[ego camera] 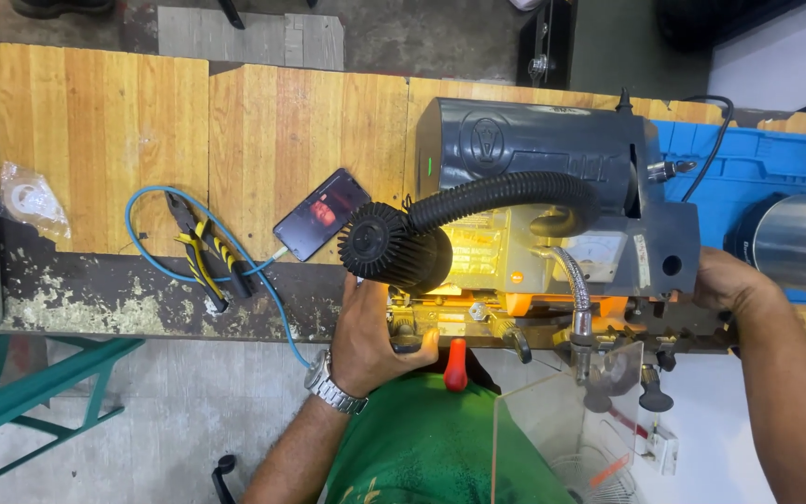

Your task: A person uses a key cutting machine to duplicate a key and then uses pliers for fine finishing work.

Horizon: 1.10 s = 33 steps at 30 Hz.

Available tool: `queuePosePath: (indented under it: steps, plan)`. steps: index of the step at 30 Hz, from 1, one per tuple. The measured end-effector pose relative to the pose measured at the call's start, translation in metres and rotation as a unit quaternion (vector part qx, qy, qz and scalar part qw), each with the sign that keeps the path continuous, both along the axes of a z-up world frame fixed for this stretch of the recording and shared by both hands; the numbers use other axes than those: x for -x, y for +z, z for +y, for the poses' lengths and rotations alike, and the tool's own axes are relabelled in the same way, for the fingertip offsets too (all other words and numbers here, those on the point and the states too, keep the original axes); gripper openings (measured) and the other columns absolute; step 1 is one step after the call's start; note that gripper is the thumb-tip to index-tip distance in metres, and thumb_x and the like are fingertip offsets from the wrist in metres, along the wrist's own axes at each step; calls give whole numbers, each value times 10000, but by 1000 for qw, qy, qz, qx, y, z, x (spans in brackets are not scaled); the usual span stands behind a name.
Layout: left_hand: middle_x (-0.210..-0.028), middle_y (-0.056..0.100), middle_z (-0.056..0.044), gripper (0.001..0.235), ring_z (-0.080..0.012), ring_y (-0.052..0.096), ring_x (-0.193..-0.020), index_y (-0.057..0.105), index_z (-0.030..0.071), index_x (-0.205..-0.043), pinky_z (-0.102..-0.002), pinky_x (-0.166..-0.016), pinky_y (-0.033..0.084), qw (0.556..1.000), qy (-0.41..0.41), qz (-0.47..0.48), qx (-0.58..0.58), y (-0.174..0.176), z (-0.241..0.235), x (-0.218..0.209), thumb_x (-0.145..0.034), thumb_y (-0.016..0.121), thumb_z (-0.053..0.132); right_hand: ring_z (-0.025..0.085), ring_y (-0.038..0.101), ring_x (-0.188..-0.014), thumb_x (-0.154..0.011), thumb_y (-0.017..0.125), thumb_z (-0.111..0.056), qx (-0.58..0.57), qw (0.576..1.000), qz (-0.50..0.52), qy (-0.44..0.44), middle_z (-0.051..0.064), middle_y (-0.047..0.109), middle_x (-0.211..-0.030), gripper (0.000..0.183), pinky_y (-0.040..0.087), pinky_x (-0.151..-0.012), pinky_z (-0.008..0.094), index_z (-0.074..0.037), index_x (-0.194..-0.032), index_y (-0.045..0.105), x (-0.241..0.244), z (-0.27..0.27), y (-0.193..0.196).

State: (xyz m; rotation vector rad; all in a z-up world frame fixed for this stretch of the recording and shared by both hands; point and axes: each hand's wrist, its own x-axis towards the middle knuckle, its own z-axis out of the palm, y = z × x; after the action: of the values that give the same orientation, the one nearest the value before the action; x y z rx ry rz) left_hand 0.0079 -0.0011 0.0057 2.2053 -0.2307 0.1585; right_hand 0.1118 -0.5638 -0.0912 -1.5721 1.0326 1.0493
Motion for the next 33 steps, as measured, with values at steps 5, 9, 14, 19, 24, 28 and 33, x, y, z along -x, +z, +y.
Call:
queuePosePath:
  steps: [5,9,14,19,24,28,33]
  plan:
    - [-1241,584,-202,801,-415,544,-1240,488,-87,-1260,-625,-1234,271,1000,-20,-4,21,15,0,-5,-675,857,317,294,674,-890,-999,650,-221,-62,996,-55,-11,136,686,-1016,187,577,-744,427,-84,-1124,629,3,-4,2]
    - [-1315,574,-214,865,-418,515,-1312,473,-96,-1306,-638,-1244,233,1000,-14,11,0,6,-1,0,-674,856,353,321,672,-938,-1006,618,-340,-131,988,-80,7,185,702,-1092,355,566,-818,479,-59,-1222,631,2,3,11]
    - [-1162,606,-176,801,-368,594,-1142,499,-83,-1232,-627,-1234,262,1000,-13,1,-3,6,-1,-1,-665,854,358,347,678,-903,-1019,544,-106,38,999,1,-30,211,668,-1012,136,573,-784,410,-19,-1120,574,-1,3,2]
    - [-1097,589,-145,742,-348,587,-1087,518,-49,-1158,-603,-1198,313,1000,-6,8,5,9,0,-2,-653,862,372,346,649,-919,-1016,574,-237,-10,1000,-3,-2,199,670,-1035,229,560,-839,489,-24,-1093,608,-2,19,12]
    - [-1098,628,-127,802,-312,623,-1074,509,-43,-1219,-566,-1236,297,1000,3,17,9,9,-5,-3,-631,873,363,324,676,-877,-1024,567,-237,-49,999,-17,-11,174,684,-988,223,582,-804,453,-32,-1084,631,-1,10,6]
    - [-1124,630,-119,840,-312,613,-1103,499,-25,-1238,-561,-1229,281,999,3,42,7,11,-6,-4,-601,890,360,337,668,-923,-1018,577,-248,3,1000,-9,-7,170,674,-1017,212,578,-828,508,-63,-1117,609,2,6,1]
    - [-1079,620,-101,796,-293,615,-1066,512,-16,-1197,-559,-1243,263,999,7,39,2,10,-5,-3,-605,886,362,295,685,-895,-1002,624,-361,-58,998,-24,8,139,694,-1007,290,585,-745,427,-94,-1116,623,-1,7,7]
